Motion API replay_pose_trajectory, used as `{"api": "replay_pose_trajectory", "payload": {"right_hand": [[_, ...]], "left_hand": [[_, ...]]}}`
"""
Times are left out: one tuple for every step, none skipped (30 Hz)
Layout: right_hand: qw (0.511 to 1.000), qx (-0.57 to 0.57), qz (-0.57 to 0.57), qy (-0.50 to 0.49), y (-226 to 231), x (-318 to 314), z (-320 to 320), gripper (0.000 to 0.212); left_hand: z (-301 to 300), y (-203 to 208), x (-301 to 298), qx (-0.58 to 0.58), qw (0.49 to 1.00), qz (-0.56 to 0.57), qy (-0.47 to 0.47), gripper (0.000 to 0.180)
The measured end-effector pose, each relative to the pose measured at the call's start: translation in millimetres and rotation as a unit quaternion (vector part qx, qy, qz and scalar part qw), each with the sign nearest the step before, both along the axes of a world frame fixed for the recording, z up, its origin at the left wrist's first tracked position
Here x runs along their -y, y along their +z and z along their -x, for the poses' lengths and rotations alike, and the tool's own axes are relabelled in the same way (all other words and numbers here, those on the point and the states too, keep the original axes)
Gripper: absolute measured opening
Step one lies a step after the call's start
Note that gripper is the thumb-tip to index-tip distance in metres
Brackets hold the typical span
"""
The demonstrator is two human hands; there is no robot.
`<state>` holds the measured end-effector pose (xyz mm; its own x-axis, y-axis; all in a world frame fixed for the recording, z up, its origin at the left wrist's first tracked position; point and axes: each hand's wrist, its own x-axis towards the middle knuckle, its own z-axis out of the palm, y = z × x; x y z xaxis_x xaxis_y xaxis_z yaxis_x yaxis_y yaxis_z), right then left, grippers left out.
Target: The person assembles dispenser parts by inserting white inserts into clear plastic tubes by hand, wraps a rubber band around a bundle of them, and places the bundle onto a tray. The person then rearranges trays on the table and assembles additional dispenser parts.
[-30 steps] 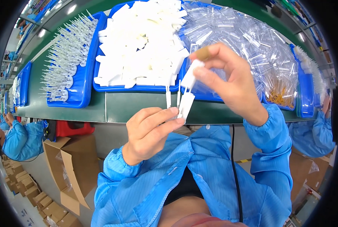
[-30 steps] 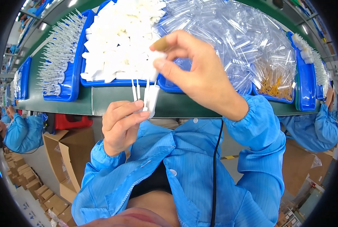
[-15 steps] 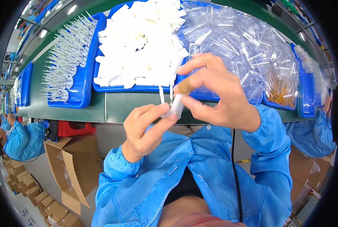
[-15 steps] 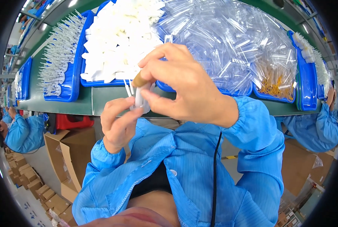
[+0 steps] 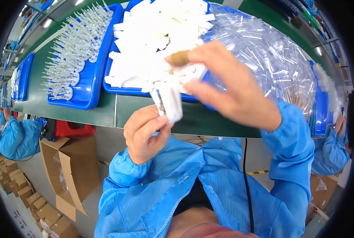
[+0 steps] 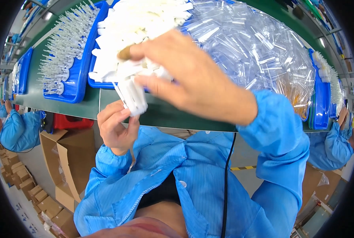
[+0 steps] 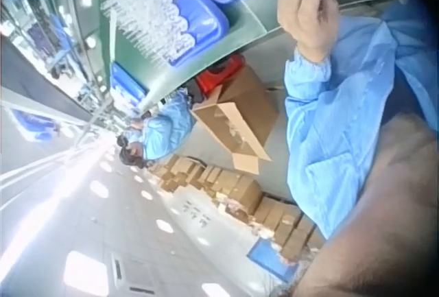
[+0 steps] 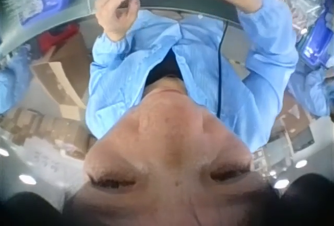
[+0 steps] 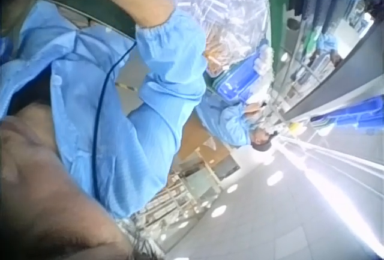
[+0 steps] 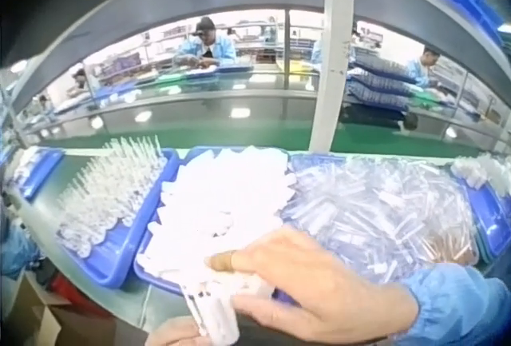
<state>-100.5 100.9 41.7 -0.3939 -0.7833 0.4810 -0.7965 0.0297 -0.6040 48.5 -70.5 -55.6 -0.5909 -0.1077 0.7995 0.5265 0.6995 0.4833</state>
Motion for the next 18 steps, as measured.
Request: {"api": "replay_pose_trajectory", "payload": {"right_hand": [[0.996,-0.09,-0.008,0.001,-1,8,15,0.033],[0.988,-0.15,-0.037,-0.005,-2,14,26,0.028],[0.976,-0.209,-0.066,-0.012,-4,21,32,0.025],[0.975,-0.21,-0.066,-0.01,-9,31,35,0.025],[0.967,-0.24,-0.086,0.021,-14,41,35,0.021],[0.956,-0.269,-0.106,0.052,-20,48,36,0.017],[0.956,-0.27,-0.106,0.055,-26,53,38,0.017],[0.94,-0.318,-0.112,0.044,-31,59,40,0.016],[0.923,-0.366,-0.119,0.032,-35,62,42,0.015],[0.923,-0.366,-0.118,0.037,-32,62,42,0.015],[0.933,-0.341,-0.112,0.032,-28,60,43,0.017],[0.943,-0.316,-0.106,0.026,-24,58,44,0.018],[0.943,-0.315,-0.107,0.029,-19,54,42,0.018],[0.96,-0.259,-0.101,0.013,-15,49,38,0.017],[0.975,-0.202,-0.096,-0.004,-12,44,31,0.017],[0.974,-0.205,-0.099,-0.008,-10,40,23,0.017],[0.986,-0.149,-0.074,0.002,-7,34,14,0.02],[0.994,-0.094,-0.049,0.009,-3,29,4,0.024]], "left_hand": [[-2,-3,2,0.001,1.0,0.0,0.006,0.045],[0,-6,5,0.003,0.999,0.015,0.033,0.045],[1,-9,6,0.005,0.998,0.029,0.061,0.044],[3,-13,7,-0.003,0.997,0.017,0.072,0.043],[5,-13,8,-0.005,0.997,0.016,0.072,0.043],[8,-12,8,0.0,0.997,0.027,0.071,0.042],[8,-12,9,0.006,0.997,0.038,0.073,0.041],[9,-13,9,0.006,0.996,0.037,0.076,0.041],[10,-13,9,0.018,0.997,0.048,0.062,0.042],[10,-14,9,0.03,0.997,0.058,0.05,0.043],[11,-13,10,0.032,0.996,0.057,0.055,0.043],[11,-12,10,0.038,0.996,0.062,0.051,0.042],[11,-11,10,0.044,0.996,0.067,0.046,0.04],[11,-11,9,0.044,0.995,0.068,0.051,0.039],[11,-10,9,0.044,0.996,0.066,0.051,0.039],[11,-9,8,0.05,0.995,0.068,0.051,0.038],[15,-8,6,0.052,0.995,0.067,0.043,0.036],[16,-3,5,0.045,0.997,0.061,0.029,0.036]]}}
